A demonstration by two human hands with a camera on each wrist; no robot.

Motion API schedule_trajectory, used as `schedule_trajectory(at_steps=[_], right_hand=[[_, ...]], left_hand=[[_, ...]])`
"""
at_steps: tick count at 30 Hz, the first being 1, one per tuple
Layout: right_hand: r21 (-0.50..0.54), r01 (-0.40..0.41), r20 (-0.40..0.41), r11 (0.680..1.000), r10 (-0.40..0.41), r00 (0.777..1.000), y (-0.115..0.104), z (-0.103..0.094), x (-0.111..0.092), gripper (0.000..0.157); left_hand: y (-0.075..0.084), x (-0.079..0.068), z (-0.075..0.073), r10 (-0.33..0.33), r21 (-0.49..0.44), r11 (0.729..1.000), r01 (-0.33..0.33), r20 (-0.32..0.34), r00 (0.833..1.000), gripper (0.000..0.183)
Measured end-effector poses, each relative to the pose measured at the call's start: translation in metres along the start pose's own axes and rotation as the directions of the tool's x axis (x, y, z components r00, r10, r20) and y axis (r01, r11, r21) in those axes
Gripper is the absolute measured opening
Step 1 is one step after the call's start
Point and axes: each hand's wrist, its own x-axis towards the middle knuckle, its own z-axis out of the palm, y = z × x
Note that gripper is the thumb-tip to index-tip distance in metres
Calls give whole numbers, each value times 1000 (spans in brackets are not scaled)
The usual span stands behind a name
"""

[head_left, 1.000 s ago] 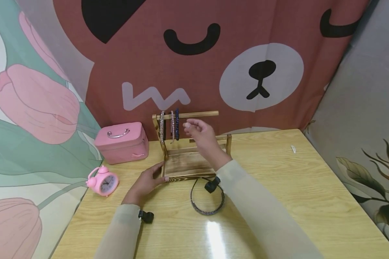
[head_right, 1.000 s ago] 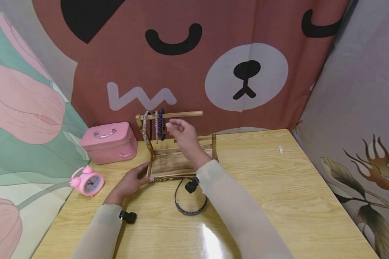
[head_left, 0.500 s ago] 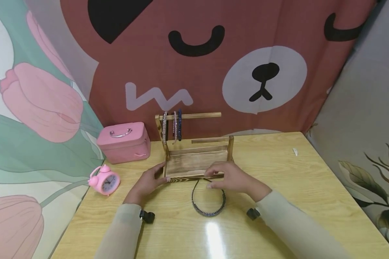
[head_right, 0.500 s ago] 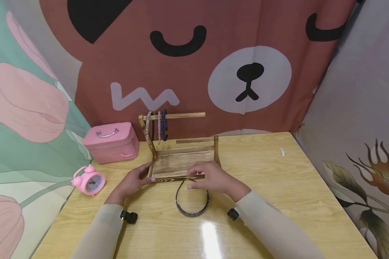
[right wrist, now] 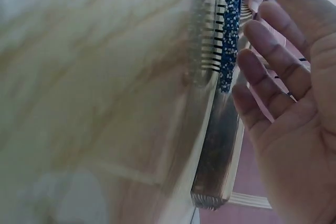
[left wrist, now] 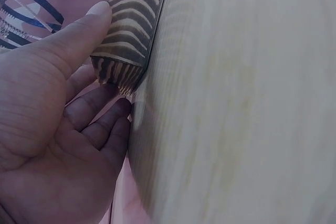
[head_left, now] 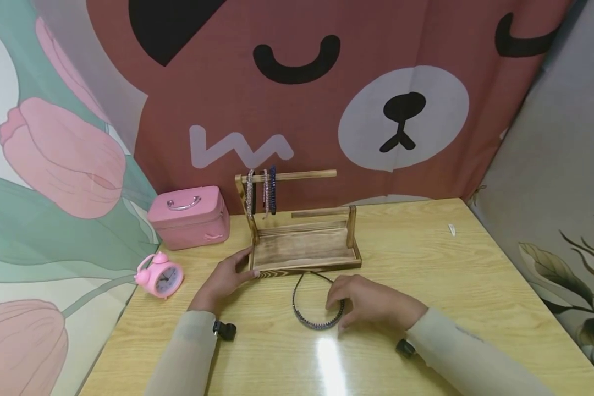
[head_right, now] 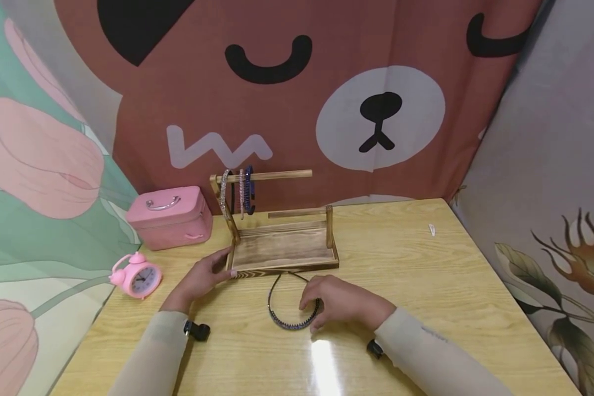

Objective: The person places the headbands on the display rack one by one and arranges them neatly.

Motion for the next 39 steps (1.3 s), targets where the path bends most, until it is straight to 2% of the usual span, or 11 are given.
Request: schedule_trajectory(at_steps=[7, 13, 16, 21, 26, 29, 32, 36, 39], right_hand=[[-99, 49, 65, 994, -43, 997, 0, 3, 6, 35], [-192, 114, 42, 975, -108, 993, 1, 6, 8, 19], [-184, 98, 36, 978, -93, 995, 1, 6, 8, 15], [-77, 44, 26, 996, -42, 999, 1, 7, 8, 13], [110, -25, -28, 994, 28, 999, -3, 4, 9, 9], [247, -93, -69, 965, 114, 991, -8, -2, 10, 9], [387, -118, -106, 914, 171, 979, -10, -10, 10, 14], [487, -61, -179, 871, 168, 969, -10, -20, 10, 15], [490, -31, -240, 871, 169, 956, -9, -26, 9, 19]], left_hand=[[-2, 1, 1, -19, -5, 1000, 19, -3, 1000, 81], [-2, 2, 0, -10, -4, 1000, 10, -1, 1000, 83], [-2, 1, 0, -7, -8, 1000, 7, 1, 1000, 83], [-2, 1, 0, -11, 0, 1000, 11, 0, 1000, 82], [-2, 1, 1, 2, 11, 1000, -2, -4, 1000, 81], [-2, 1, 0, 0, 14, 1000, 0, -5, 1000, 82], [-2, 1, 0, -1, 17, 1000, 1, -6, 1000, 83], [-2, 1, 0, 2, 18, 1000, -2, -4, 1000, 83], [-2, 0, 0, 2, 18, 1000, -2, 0, 1000, 84]])
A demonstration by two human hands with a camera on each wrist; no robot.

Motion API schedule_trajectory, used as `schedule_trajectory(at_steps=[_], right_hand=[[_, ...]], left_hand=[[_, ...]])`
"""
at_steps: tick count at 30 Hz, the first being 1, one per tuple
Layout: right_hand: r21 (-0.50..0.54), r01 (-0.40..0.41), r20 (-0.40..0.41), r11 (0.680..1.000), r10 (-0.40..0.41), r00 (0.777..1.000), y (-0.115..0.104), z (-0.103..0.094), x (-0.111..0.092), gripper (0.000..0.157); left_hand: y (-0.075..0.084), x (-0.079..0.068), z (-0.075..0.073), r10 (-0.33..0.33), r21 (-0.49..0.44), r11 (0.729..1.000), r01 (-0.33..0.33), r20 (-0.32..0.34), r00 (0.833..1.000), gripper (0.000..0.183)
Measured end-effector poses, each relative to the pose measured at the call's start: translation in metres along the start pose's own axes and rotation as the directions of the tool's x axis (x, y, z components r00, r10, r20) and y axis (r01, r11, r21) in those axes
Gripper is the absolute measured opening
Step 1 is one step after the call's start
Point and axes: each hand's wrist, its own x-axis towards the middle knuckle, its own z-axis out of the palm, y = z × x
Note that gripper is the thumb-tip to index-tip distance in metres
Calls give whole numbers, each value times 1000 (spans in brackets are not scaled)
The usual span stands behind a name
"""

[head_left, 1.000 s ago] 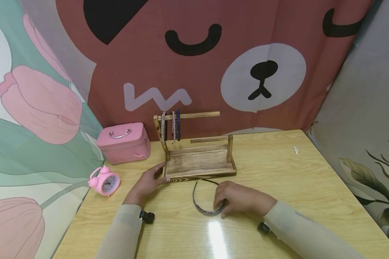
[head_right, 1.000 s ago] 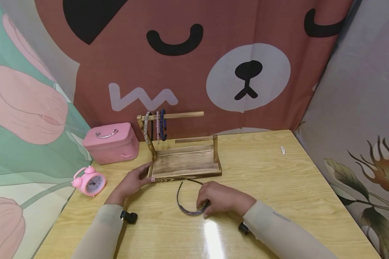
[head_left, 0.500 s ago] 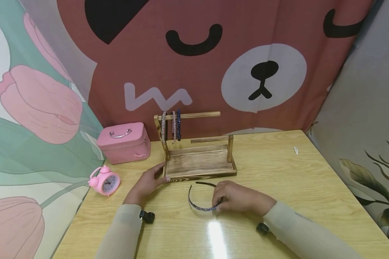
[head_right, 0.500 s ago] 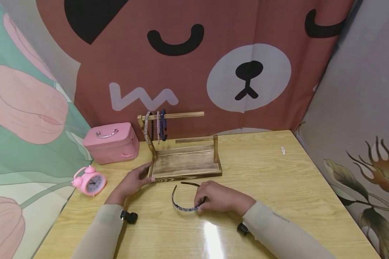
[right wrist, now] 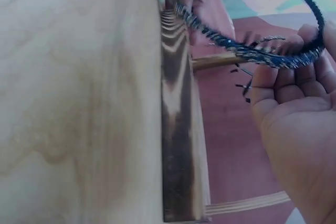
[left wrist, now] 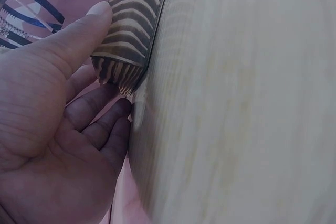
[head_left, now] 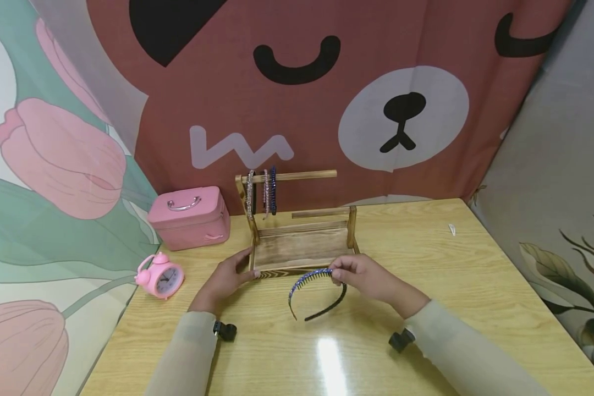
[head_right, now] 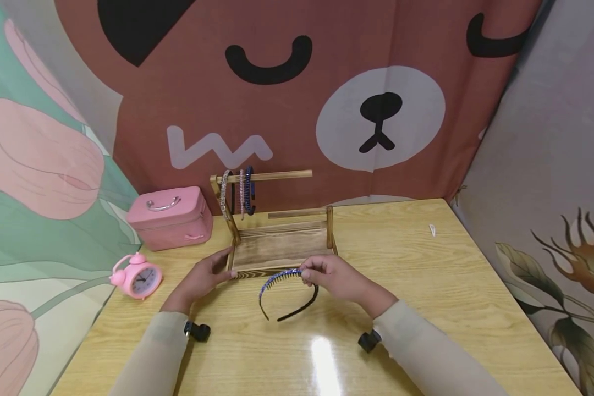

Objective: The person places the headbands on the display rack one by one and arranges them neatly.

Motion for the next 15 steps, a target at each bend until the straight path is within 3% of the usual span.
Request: schedule_trajectory(at_steps=[4, 7, 9, 11, 13, 15], right_hand=[[36, -16, -75, 999, 19, 997, -3, -8, 0, 27], [193, -58, -137, 979, 86, 987, -7, -16, 1, 31], [358, -73, -172, 931, 143, 975, -11, -23, 2, 30], [522, -47, -190, 852, 170, 967, -15, -33, 2, 27], [625, 5, -200, 781, 153, 968, -20, -44, 1, 23], [678, 75, -218, 732, 102, 971, -26, -54, 0, 21]], left_hand=[[1, -1, 0, 0, -2, 1000, 0, 4, 1000, 85], [1, -1, -1, 1, -4, 1000, -1, 3, 1000, 86], [2, -1, -1, 2, -1, 1000, -2, 2, 1000, 85], [2, -2, -1, 2, 1, 1000, -2, -1, 1000, 84], [3, -2, -1, -2, 2, 1000, 2, -1, 1000, 84], [3, -2, -1, -9, -1, 1000, 9, 1, 1000, 84]])
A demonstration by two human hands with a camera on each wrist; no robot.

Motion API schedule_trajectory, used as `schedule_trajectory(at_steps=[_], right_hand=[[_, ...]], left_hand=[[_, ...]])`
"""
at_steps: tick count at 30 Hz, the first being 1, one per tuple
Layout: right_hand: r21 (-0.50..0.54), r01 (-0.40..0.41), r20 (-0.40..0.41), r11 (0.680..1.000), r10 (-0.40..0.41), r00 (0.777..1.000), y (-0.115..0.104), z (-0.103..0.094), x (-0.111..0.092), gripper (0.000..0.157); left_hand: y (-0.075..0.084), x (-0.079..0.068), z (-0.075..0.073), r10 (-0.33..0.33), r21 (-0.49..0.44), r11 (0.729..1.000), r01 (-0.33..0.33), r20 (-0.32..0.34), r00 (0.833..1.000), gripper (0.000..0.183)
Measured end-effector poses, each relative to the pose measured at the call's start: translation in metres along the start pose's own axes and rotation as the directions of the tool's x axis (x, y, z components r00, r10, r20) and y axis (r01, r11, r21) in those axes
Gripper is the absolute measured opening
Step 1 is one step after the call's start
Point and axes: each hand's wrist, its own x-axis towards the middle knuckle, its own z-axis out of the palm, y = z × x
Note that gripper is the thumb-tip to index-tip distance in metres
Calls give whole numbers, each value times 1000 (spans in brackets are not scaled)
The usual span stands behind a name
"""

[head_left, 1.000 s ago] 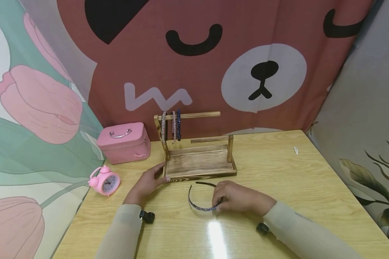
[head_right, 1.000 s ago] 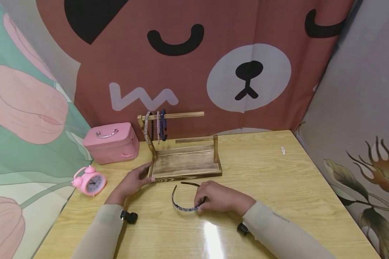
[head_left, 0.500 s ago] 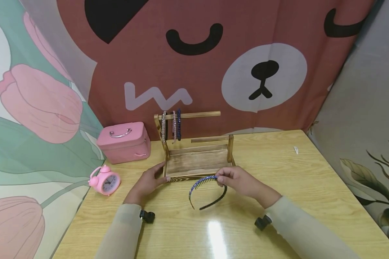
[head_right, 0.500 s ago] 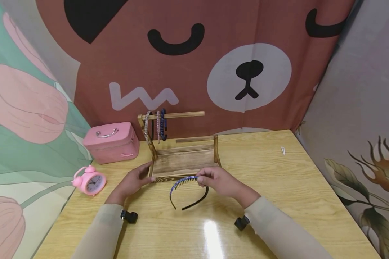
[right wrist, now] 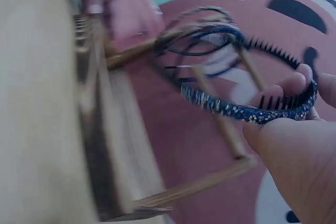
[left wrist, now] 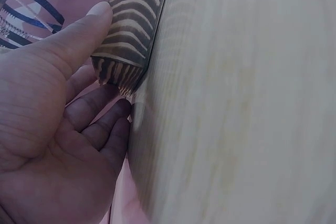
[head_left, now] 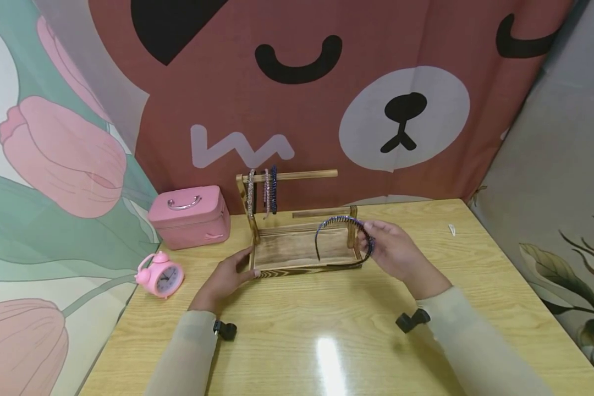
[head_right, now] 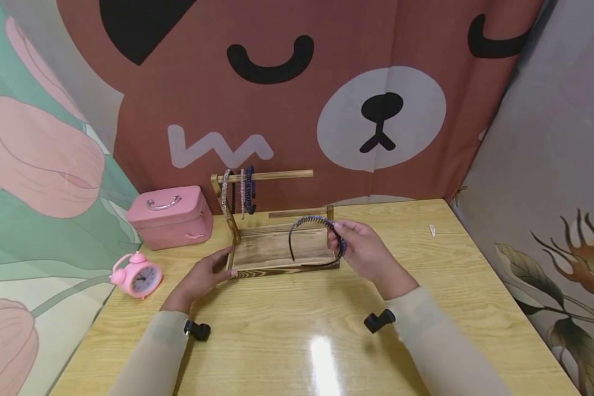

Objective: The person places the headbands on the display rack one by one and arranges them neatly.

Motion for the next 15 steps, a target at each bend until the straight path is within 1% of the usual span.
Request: schedule_trajectory(at_steps=[2, 5, 8, 11, 13, 15], right_hand=[[48, 56, 8, 997, -57, 998, -12, -1, 1, 18], [80, 133, -43, 988, -130, 991, -26, 0, 5, 14], [64, 184, -143, 981, -173, 974, -41, 5, 10, 10], [41, 219, -237, 975, -203, 950, -53, 10, 17, 8], [17, 236, -279, 972, -222, 934, -60, 13, 22, 9], [-1, 250, -299, 968, -239, 924, -66, 16, 28, 8]], left_hand=[[1, 0, 0, -3, -4, 1000, 3, 1, 1000, 85], [1, 1, 0, -8, -3, 1000, 8, -1, 1000, 84], [1, 1, 0, -16, -4, 1000, 16, -4, 1000, 84], [1, 1, 1, -28, -16, 999, 28, -3, 1000, 83], [0, 1, 1, -34, -27, 999, 34, -3, 999, 83], [1, 0, 1, -35, -31, 999, 35, -1, 999, 83]])
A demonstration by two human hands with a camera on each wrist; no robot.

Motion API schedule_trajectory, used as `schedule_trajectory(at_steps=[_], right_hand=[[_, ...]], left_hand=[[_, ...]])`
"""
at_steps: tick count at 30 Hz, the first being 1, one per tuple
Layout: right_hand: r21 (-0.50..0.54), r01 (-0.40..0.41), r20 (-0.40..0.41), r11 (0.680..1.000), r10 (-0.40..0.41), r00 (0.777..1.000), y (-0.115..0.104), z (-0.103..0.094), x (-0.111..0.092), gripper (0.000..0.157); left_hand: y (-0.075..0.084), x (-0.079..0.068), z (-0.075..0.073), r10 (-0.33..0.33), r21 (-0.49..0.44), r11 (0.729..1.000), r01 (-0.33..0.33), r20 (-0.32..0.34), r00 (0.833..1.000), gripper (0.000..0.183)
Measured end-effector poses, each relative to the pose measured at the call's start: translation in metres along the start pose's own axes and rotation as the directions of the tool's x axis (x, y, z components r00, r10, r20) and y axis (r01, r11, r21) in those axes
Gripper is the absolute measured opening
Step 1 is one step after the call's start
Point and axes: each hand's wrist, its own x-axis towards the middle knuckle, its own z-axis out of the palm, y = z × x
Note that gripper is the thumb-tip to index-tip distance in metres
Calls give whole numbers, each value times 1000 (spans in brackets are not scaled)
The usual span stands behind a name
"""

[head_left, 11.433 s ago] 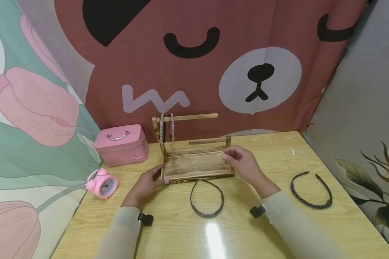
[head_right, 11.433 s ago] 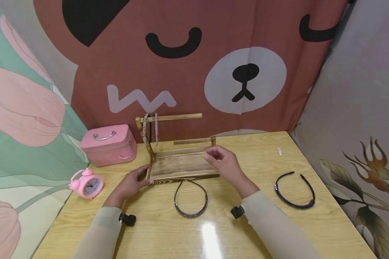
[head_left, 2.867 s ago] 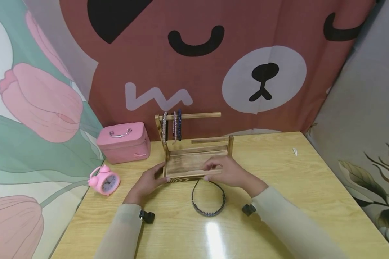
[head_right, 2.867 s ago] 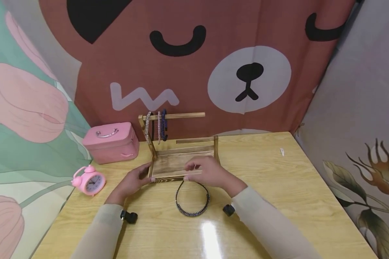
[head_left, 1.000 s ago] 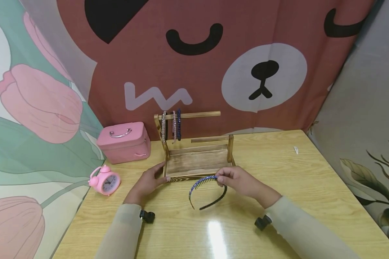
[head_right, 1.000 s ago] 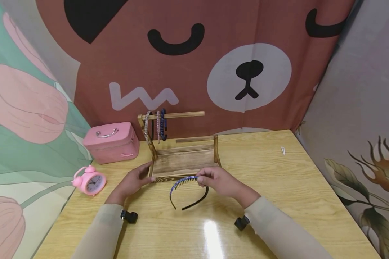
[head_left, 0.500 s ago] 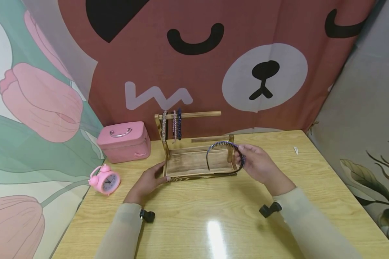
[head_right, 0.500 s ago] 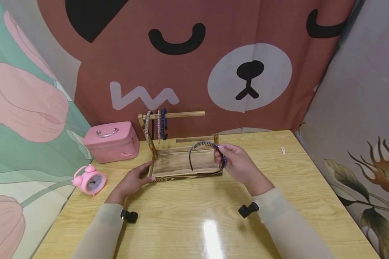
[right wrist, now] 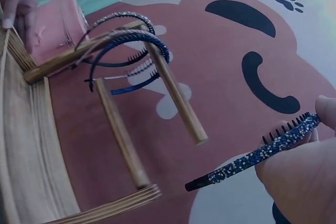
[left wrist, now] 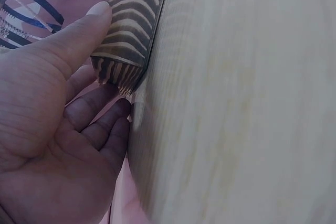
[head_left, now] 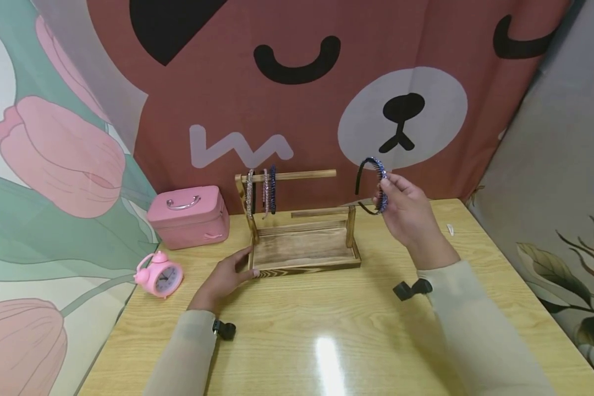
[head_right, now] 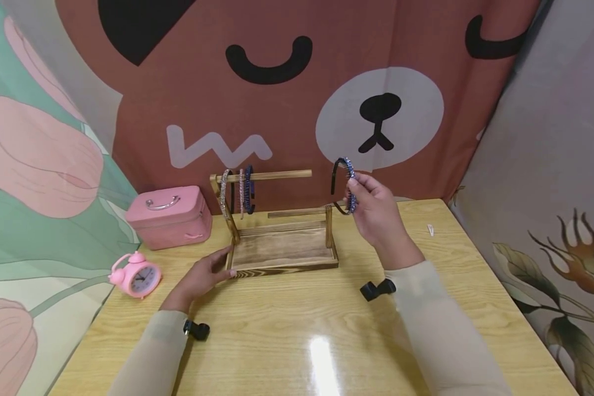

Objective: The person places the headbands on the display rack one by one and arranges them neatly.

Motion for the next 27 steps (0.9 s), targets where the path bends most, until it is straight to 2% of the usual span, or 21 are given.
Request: schedule_trajectory(at_steps=[7, 15, 20, 27], right_hand=[[-13, 33, -52, 999, -34, 998, -3, 11, 27, 13], [14, -42, -199, 999, 44, 979, 13, 21, 56, 16], [-6, -55, -204, 998, 52, 978, 23, 35, 64, 17], [-12, -78, -190, 997, 74, 979, 32, 60, 69, 16]], left_hand=[[-1, -1, 0, 13, 0, 1000, -13, 2, 1000, 84], [-4, 1, 1, 26, 15, 1000, -26, 4, 1000, 82], [-7, 3, 2, 15, 19, 1000, -16, 7, 1000, 83], [-3, 1, -1, 36, 0, 999, -36, 4, 999, 82]])
